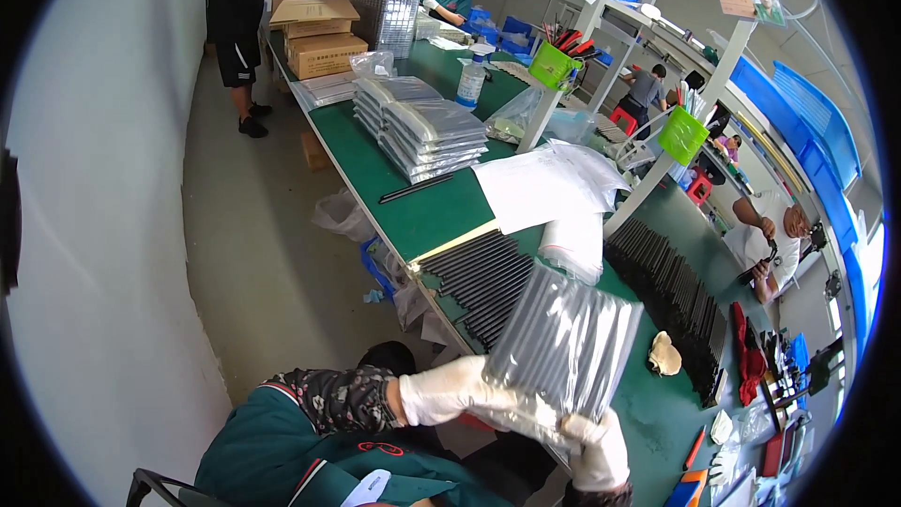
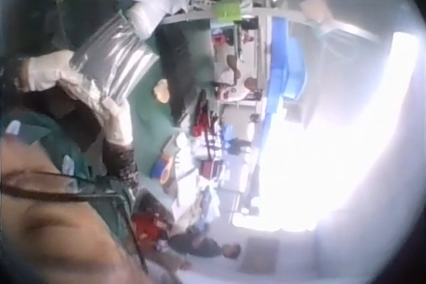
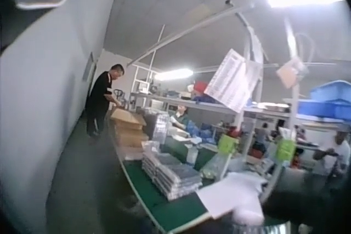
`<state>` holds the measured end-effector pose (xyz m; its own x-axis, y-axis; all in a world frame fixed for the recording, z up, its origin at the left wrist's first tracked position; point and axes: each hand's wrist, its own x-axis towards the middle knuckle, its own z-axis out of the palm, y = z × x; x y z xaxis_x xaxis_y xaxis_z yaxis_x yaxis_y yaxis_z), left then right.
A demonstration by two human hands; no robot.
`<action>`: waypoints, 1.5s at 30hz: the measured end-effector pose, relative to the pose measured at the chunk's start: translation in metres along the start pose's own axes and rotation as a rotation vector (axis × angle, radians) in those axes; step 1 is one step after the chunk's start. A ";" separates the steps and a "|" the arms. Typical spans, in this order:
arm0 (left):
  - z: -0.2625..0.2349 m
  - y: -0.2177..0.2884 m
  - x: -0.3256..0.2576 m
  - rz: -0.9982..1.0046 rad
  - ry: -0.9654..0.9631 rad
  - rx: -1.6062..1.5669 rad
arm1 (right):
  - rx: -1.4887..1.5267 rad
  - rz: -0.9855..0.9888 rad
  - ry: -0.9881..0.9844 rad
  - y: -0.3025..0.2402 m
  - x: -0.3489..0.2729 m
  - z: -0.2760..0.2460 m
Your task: Wiping and inspecting black cylindrical tubes at a factory workbench.
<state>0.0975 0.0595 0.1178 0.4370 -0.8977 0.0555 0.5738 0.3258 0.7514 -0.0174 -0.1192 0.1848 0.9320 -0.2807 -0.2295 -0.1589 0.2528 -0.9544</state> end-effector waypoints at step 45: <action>-0.393 0.440 0.029 -0.094 0.927 1.664 | -0.322 -0.034 -0.721 -0.094 0.342 0.267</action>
<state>0.6344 0.2932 0.1916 0.9527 -0.2909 0.0878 -0.2907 -0.7881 0.5426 0.4033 0.0082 0.2471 0.9019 0.4138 -0.1242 -0.1105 -0.0569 -0.9922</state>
